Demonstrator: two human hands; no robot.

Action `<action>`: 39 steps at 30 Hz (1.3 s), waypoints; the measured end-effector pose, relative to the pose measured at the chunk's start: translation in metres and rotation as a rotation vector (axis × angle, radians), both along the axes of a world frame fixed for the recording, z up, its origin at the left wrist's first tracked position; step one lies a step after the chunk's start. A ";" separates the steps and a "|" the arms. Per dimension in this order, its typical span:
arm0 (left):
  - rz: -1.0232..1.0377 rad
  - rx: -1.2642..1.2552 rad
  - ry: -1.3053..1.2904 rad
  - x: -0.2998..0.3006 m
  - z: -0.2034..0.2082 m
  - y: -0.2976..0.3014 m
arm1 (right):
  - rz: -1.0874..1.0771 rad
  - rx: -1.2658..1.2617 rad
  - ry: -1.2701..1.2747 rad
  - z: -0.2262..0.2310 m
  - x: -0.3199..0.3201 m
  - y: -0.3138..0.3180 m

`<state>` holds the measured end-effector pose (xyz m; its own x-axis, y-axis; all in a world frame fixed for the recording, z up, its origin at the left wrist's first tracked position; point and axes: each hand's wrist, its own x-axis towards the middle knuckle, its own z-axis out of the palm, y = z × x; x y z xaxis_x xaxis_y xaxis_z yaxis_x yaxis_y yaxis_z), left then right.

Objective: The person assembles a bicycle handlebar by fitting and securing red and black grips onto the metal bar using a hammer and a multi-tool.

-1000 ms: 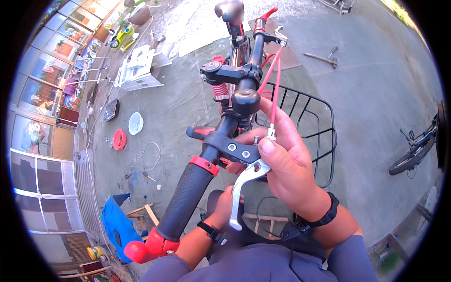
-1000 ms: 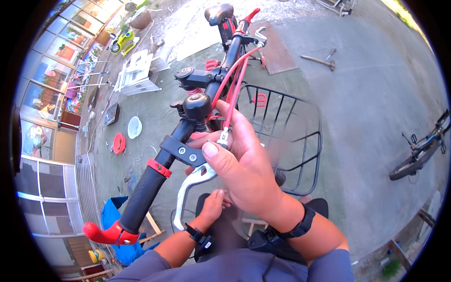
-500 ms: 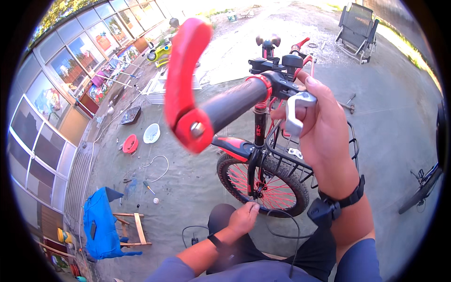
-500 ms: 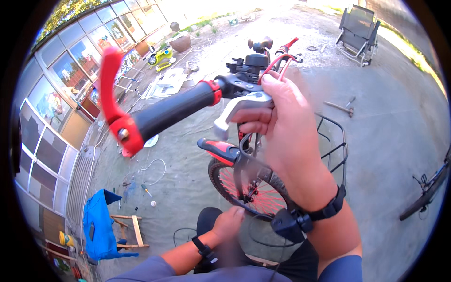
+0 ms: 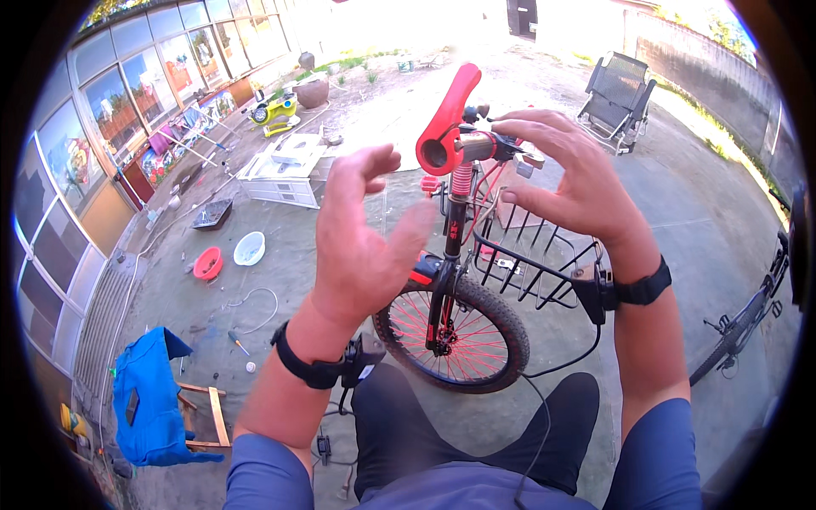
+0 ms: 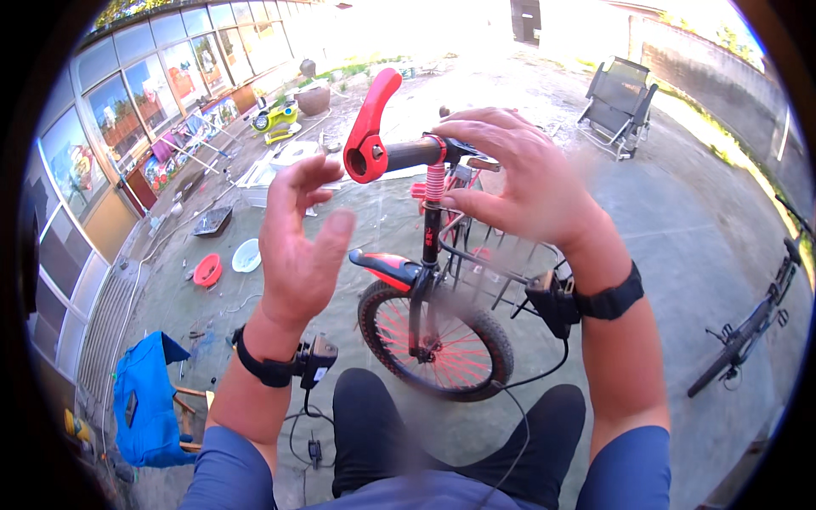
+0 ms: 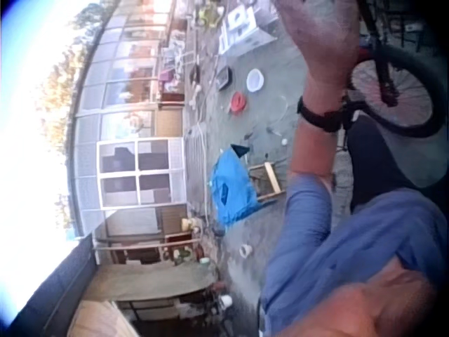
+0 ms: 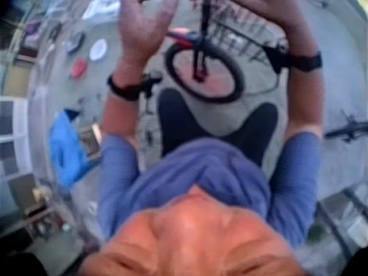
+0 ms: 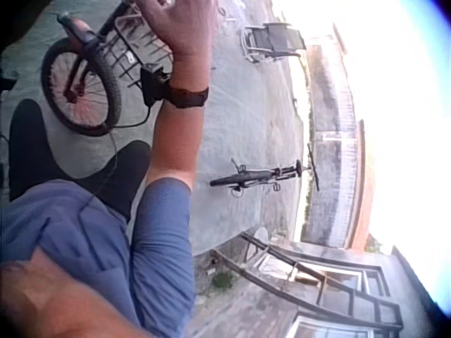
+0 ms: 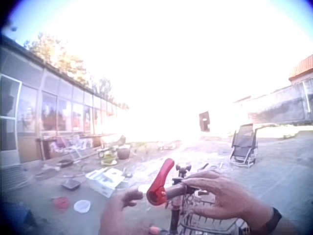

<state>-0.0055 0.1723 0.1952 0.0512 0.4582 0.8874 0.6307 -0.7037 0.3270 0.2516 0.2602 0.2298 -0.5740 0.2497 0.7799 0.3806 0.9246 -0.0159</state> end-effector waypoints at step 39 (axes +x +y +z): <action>-0.085 -0.072 0.116 0.050 0.044 0.021 | 0.048 0.078 0.168 -0.022 -0.029 0.038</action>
<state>0.0448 0.1933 0.2389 0.1929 0.5098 0.8384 0.6060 -0.7339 0.3068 0.2229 0.2980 0.2078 -0.4440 0.1600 0.8816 0.3344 0.9424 -0.0027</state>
